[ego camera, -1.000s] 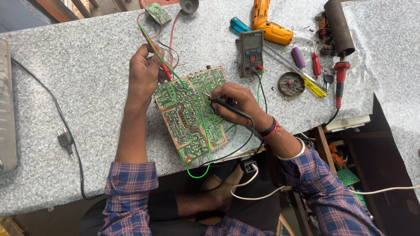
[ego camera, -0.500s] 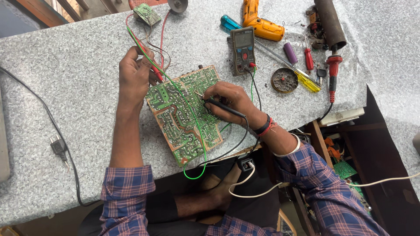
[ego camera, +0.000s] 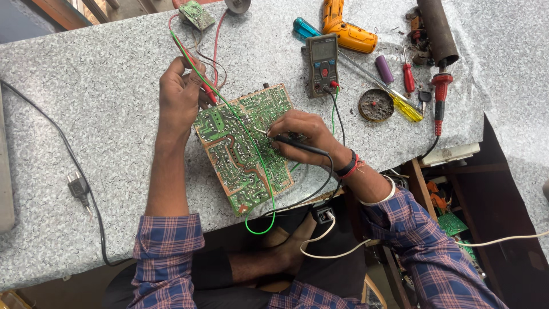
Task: The person handles a purple cylindrical capacitor, solders it onto a green circuit board with a soldering iron, then probes the board's components with multimeter test leads to test the circuit, and returns to soldering on the board.
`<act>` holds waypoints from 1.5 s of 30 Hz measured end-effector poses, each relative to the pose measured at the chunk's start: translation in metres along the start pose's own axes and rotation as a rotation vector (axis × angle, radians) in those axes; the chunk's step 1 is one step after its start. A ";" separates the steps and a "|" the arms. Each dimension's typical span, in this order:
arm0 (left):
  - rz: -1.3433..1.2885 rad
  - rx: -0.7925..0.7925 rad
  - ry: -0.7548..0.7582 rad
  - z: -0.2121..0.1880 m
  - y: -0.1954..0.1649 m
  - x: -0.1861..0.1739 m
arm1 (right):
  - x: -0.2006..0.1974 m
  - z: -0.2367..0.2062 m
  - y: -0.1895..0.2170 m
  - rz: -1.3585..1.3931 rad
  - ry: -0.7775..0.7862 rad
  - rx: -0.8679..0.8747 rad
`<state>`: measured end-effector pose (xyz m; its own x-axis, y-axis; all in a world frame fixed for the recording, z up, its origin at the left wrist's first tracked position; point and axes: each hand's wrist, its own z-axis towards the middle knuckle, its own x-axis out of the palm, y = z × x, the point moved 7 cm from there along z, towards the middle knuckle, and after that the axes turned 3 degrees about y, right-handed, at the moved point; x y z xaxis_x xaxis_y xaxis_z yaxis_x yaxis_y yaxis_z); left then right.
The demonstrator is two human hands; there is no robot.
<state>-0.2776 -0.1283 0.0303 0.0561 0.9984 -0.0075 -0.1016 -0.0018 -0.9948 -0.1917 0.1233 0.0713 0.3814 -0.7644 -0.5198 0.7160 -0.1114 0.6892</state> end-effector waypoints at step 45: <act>0.016 0.112 -0.029 -0.003 -0.007 -0.006 | 0.001 -0.002 -0.006 0.055 0.043 0.046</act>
<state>-0.2740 -0.1340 0.0373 0.0246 0.9995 -0.0189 -0.2125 -0.0132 -0.9771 -0.1946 0.1246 0.0660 0.4446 -0.7427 -0.5007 0.6658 -0.1000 0.7394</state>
